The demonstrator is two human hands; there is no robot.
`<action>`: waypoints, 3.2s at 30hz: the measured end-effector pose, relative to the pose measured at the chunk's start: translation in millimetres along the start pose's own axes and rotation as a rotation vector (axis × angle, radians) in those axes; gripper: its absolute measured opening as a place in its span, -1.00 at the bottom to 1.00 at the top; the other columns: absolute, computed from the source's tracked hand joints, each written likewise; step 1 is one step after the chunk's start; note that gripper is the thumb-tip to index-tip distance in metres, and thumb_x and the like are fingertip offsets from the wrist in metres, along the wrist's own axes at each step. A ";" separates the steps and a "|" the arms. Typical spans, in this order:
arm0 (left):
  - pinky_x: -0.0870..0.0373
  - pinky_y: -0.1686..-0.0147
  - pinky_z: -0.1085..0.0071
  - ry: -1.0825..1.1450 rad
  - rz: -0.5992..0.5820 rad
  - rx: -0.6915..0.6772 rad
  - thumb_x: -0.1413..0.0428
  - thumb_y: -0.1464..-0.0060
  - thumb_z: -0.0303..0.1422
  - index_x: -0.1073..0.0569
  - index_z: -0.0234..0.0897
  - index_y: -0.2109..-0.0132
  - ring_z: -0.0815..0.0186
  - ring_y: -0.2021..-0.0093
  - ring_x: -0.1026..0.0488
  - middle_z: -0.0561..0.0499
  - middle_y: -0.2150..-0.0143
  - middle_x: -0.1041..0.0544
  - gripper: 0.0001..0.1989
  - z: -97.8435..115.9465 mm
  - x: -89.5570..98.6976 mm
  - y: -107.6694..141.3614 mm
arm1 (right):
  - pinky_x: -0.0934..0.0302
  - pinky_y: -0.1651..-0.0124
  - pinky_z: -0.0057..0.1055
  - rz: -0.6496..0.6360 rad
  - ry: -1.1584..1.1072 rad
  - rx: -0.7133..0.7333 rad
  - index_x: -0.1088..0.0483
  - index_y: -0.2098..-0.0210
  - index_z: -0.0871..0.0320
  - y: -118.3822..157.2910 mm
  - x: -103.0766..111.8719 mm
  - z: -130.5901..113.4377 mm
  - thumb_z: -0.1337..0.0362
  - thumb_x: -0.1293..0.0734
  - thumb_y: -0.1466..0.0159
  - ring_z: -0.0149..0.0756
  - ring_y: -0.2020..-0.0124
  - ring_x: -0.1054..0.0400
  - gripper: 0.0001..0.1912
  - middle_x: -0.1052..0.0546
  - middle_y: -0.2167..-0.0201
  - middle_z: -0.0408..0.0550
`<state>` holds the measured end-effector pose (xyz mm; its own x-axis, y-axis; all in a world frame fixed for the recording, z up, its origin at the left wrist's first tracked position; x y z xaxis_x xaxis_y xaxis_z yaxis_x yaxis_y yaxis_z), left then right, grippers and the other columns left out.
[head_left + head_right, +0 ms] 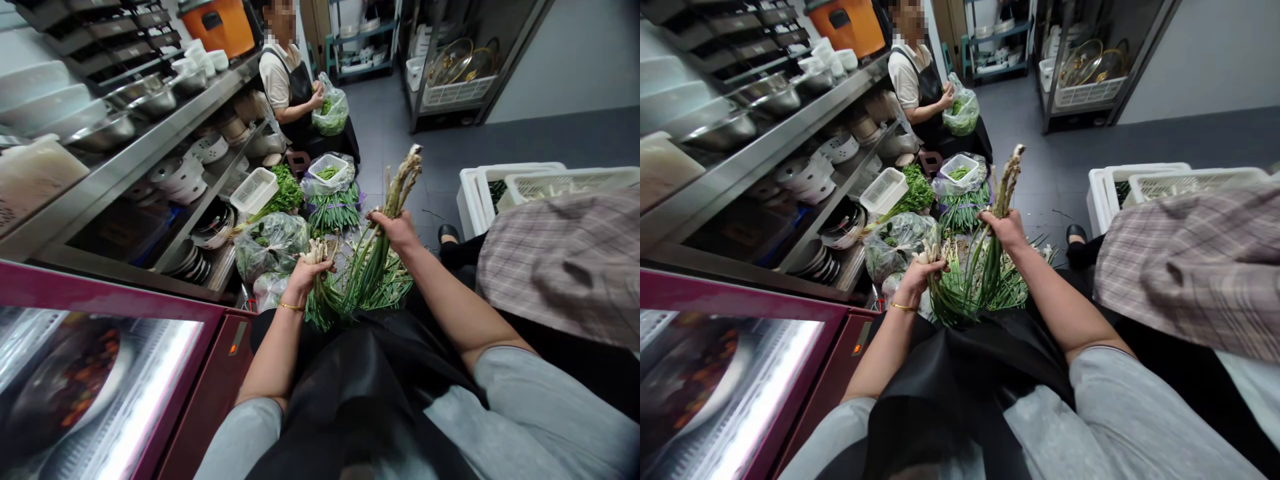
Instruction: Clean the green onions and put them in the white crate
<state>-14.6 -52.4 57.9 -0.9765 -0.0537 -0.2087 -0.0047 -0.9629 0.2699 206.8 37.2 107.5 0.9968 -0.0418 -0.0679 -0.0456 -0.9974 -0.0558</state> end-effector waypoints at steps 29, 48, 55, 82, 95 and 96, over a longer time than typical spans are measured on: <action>-0.13 0.71 0.52 0.019 0.041 -0.111 -0.37 0.32 -0.29 -0.46 -0.38 0.35 0.33 0.57 -0.45 0.04 0.53 -0.46 -0.63 10.1 -17.4 2.0 | -0.10 0.53 -0.46 -0.391 0.223 0.080 -0.45 0.52 0.23 40.6 -58.8 10.1 0.08 -0.43 0.03 -0.45 0.62 -0.20 -0.70 -0.42 0.62 -0.14; -0.15 0.68 0.51 -0.044 0.028 -0.104 -0.37 0.30 -0.24 -0.47 -0.39 0.34 0.41 0.64 -0.38 0.05 0.56 -0.47 -0.61 2.8 -21.1 -1.7 | -0.03 0.40 -0.42 -0.409 0.824 0.404 -0.31 0.58 0.18 45.2 -63.2 13.5 0.10 -0.30 -0.19 -0.33 0.49 -0.24 -0.67 -0.39 0.55 -0.03; -0.11 0.68 0.51 -0.140 0.134 -0.134 -0.37 0.32 -0.23 -0.44 -0.37 0.43 0.46 0.70 -0.25 0.09 0.67 -0.39 -0.64 -0.5 -12.7 -7.9 | -0.07 0.43 -0.44 -0.455 0.611 0.264 -0.29 0.57 0.19 43.7 -55.6 10.3 0.09 -0.33 -0.18 -0.39 0.53 -0.20 -0.66 -0.35 0.60 -0.11; -0.37 0.44 0.44 0.198 0.111 -0.059 -0.38 0.28 -0.28 -0.50 -0.33 0.30 0.36 0.42 -0.47 0.01 0.39 -0.52 -0.63 10.7 45.2 -2.4 | -0.15 0.58 -0.55 -0.743 0.070 -0.193 -0.43 0.06 0.26 6.0 -38.7 27.1 0.22 -0.49 0.00 -0.46 0.62 -0.30 -0.48 -0.47 0.60 -0.18; -0.17 0.63 0.53 0.027 0.019 -0.049 -0.39 0.31 -0.31 -0.56 -0.41 0.31 0.49 0.59 -0.30 0.01 0.46 -0.51 -0.64 21.9 -9.9 7.2 | -0.22 0.58 -0.54 -0.623 -0.143 -0.295 -0.48 0.28 0.32 5.1 -35.0 8.4 0.20 -0.56 0.11 -0.45 0.63 -0.36 -0.55 -0.58 0.50 0.04; -0.16 0.63 0.53 -0.004 0.032 -0.072 -0.38 0.31 -0.32 -0.57 -0.41 0.30 0.49 0.59 -0.29 0.01 0.47 -0.51 -0.64 21.0 -16.1 4.8 | -0.21 0.59 -0.54 -0.594 -0.159 -0.280 -0.48 0.29 0.31 6.4 -36.5 6.4 0.19 -0.56 0.12 -0.45 0.63 -0.36 -0.54 -0.58 0.52 0.02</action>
<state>-3.4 -50.6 82.2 -0.9768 -0.0841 -0.1969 0.0423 -0.9772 0.2080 169.7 32.7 103.3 0.8246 0.5065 -0.2520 0.5475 -0.8266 0.1301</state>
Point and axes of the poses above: each hand's wrist, its own y-axis away from the middle knuckle, its own x-axis out of the back of the hand, z = x × y, the point moved 5 cm from there along -y, towards the middle knuckle
